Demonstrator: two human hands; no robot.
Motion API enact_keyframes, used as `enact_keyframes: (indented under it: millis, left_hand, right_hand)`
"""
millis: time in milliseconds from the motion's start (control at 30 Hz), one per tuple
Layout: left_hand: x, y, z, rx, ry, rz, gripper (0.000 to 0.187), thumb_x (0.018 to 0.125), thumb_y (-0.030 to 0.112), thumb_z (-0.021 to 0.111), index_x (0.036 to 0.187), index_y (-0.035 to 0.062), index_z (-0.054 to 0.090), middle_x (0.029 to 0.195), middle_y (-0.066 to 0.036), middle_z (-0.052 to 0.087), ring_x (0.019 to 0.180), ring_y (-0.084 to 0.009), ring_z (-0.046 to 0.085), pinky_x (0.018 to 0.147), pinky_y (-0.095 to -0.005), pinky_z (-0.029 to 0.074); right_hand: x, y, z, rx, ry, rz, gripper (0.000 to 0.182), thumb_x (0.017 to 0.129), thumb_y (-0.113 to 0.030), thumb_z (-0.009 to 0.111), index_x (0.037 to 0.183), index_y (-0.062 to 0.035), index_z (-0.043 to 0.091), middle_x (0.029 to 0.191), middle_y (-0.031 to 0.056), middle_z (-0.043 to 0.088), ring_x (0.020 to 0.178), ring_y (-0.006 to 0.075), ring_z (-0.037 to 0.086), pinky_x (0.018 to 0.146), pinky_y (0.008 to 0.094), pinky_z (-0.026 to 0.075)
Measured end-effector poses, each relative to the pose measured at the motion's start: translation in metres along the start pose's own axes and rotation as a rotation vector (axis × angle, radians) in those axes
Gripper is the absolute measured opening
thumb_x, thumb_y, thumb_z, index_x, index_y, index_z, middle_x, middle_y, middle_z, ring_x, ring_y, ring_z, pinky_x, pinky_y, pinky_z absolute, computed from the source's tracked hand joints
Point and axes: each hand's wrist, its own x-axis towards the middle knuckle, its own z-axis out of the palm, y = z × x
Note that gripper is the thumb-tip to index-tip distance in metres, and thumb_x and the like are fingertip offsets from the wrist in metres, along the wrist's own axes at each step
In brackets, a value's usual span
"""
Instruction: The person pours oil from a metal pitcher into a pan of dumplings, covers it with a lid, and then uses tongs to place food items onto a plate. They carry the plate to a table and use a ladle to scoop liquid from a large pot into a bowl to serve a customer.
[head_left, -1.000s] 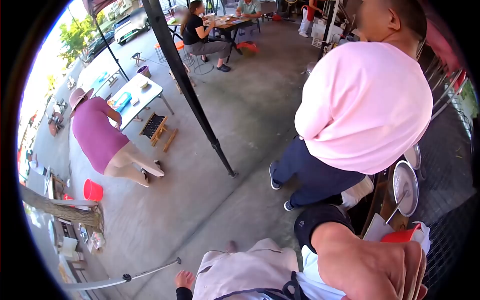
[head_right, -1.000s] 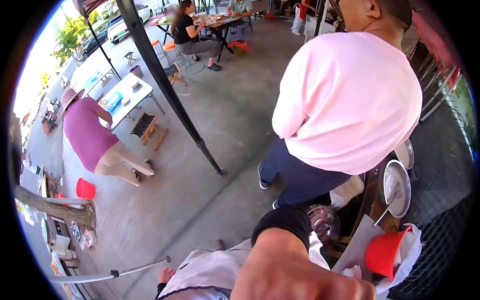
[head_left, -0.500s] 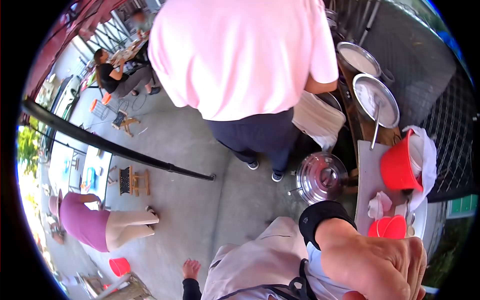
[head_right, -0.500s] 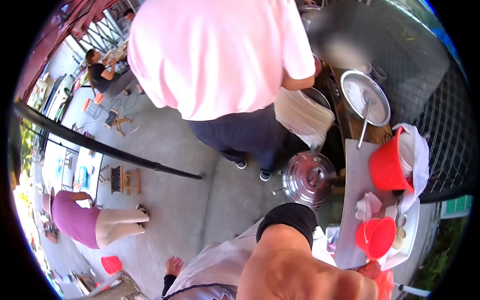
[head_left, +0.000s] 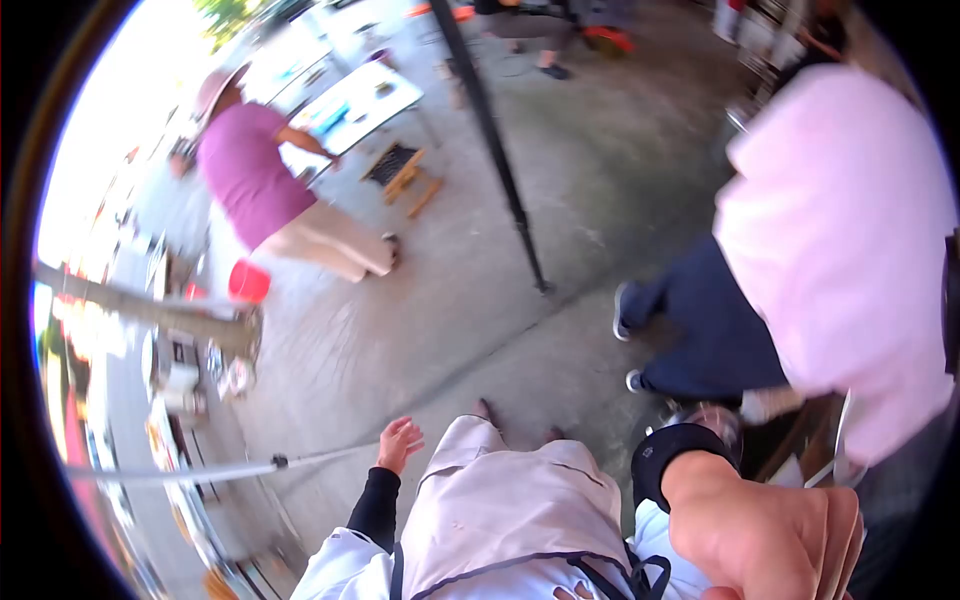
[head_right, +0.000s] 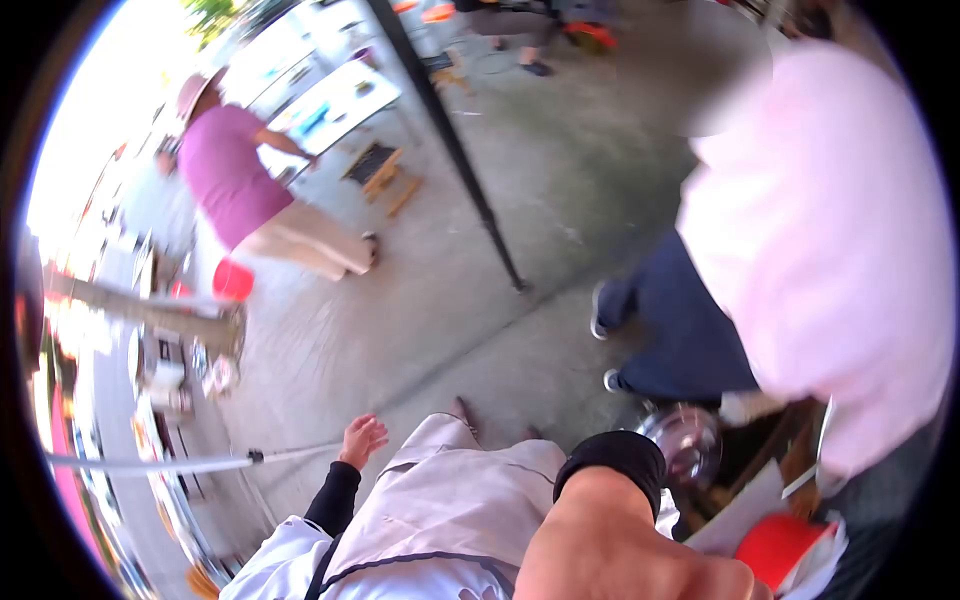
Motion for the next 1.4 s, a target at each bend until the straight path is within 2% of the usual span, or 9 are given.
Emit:
enact_keyframes:
  millis: [200,300,400,700,800,967,1100,1167,1400]
  left_hand:
    - [-0.047,-0.142,-0.119,-0.249,0.537,-0.296,0.036,0.090,0.015,0.053,0.122,0.0023,0.048,0.103,-0.014,0.059,0.090,-0.0270,0.062,0.072,-0.0428,0.056]
    - [-0.069,-0.200,-0.137,-0.426,0.671,-0.369,0.033,0.089,0.015,0.054,0.119,0.0037,0.050,0.097,-0.012,0.059,0.083,-0.0254,0.062,0.068,-0.0431,0.056]
    - [-0.067,-0.220,-0.141,-0.606,0.714,-0.480,0.032,0.088,0.015,0.055,0.118,0.0045,0.050,0.090,-0.010,0.058,0.078,-0.0236,0.061,0.066,-0.0417,0.056]
    - [0.000,-0.071,-0.168,-0.746,0.772,-0.227,0.035,0.088,0.015,0.055,0.121,0.0036,0.049,0.094,-0.009,0.060,0.082,-0.0205,0.063,0.067,-0.0371,0.056]
    - [0.034,-0.028,-0.189,-0.783,0.778,-0.130,0.036,0.088,0.015,0.055,0.122,0.0031,0.049,0.098,-0.010,0.061,0.086,-0.0201,0.063,0.068,-0.0350,0.056]
    - [0.071,-0.027,-0.196,-0.839,0.896,-0.154,0.036,0.087,0.016,0.056,0.121,0.0032,0.051,0.098,-0.010,0.060,0.087,-0.0203,0.063,0.068,-0.0351,0.055]
    - [0.083,-0.045,-0.180,-0.992,0.941,-0.320,0.034,0.087,0.015,0.056,0.118,0.0036,0.052,0.093,-0.009,0.060,0.082,-0.0206,0.063,0.066,-0.0368,0.055]
    - [0.089,-0.046,-0.176,-1.012,0.980,-0.373,0.033,0.087,0.015,0.056,0.117,0.0037,0.053,0.092,-0.009,0.060,0.080,-0.0207,0.063,0.065,-0.0373,0.055]
    - [0.136,-0.061,-0.192,-1.119,1.071,-0.422,0.026,0.085,0.012,0.056,0.110,0.0029,0.057,0.081,-0.007,0.060,0.066,-0.0180,0.061,0.055,-0.0332,0.053]
  right_hand:
    - [-0.014,0.162,-0.051,-0.039,0.127,-0.523,0.043,0.081,0.006,0.044,0.043,-0.0137,0.036,0.045,0.0011,0.045,0.041,0.0104,0.048,0.062,0.0240,0.052]
    - [-0.031,0.216,-0.047,0.274,0.340,0.062,0.044,0.080,0.007,0.045,0.043,-0.0142,0.036,0.046,0.0014,0.046,0.041,0.0102,0.047,0.061,0.0234,0.053]
    - [-0.032,0.310,-0.047,0.681,0.362,0.033,0.043,0.082,0.005,0.047,0.044,-0.0138,0.039,0.047,0.0015,0.047,0.040,0.0098,0.047,0.062,0.0238,0.053]
    - [-0.021,0.488,-0.100,1.186,-0.146,0.715,0.044,0.085,0.002,0.046,0.045,-0.0132,0.041,0.047,0.0016,0.047,0.041,0.0103,0.048,0.064,0.0252,0.054]
    - [-0.038,0.538,-0.095,0.956,0.068,0.434,0.043,0.088,-0.003,0.045,0.046,-0.0122,0.043,0.048,0.0028,0.048,0.042,0.0114,0.049,0.066,0.0292,0.055]
    - [-0.053,0.611,-0.102,0.967,0.115,0.490,0.045,0.093,-0.008,0.038,0.048,-0.0129,0.041,0.050,0.0014,0.044,0.045,0.0123,0.050,0.070,0.0318,0.056]
    - [-0.055,0.692,-0.103,1.418,0.043,0.392,0.045,0.092,-0.008,0.036,0.048,-0.0120,0.043,0.050,0.0025,0.046,0.044,0.0125,0.049,0.069,0.0329,0.057]
    - [-0.066,0.726,-0.096,1.282,0.278,0.028,0.044,0.091,-0.009,0.037,0.047,-0.0137,0.040,0.048,0.0011,0.042,0.043,0.0122,0.048,0.069,0.0323,0.057]
    - [-0.082,0.825,-0.079,1.480,0.036,0.517,0.043,0.088,-0.008,0.037,0.046,-0.0128,0.039,0.045,0.0010,0.039,0.042,0.0106,0.046,0.069,0.0275,0.055]
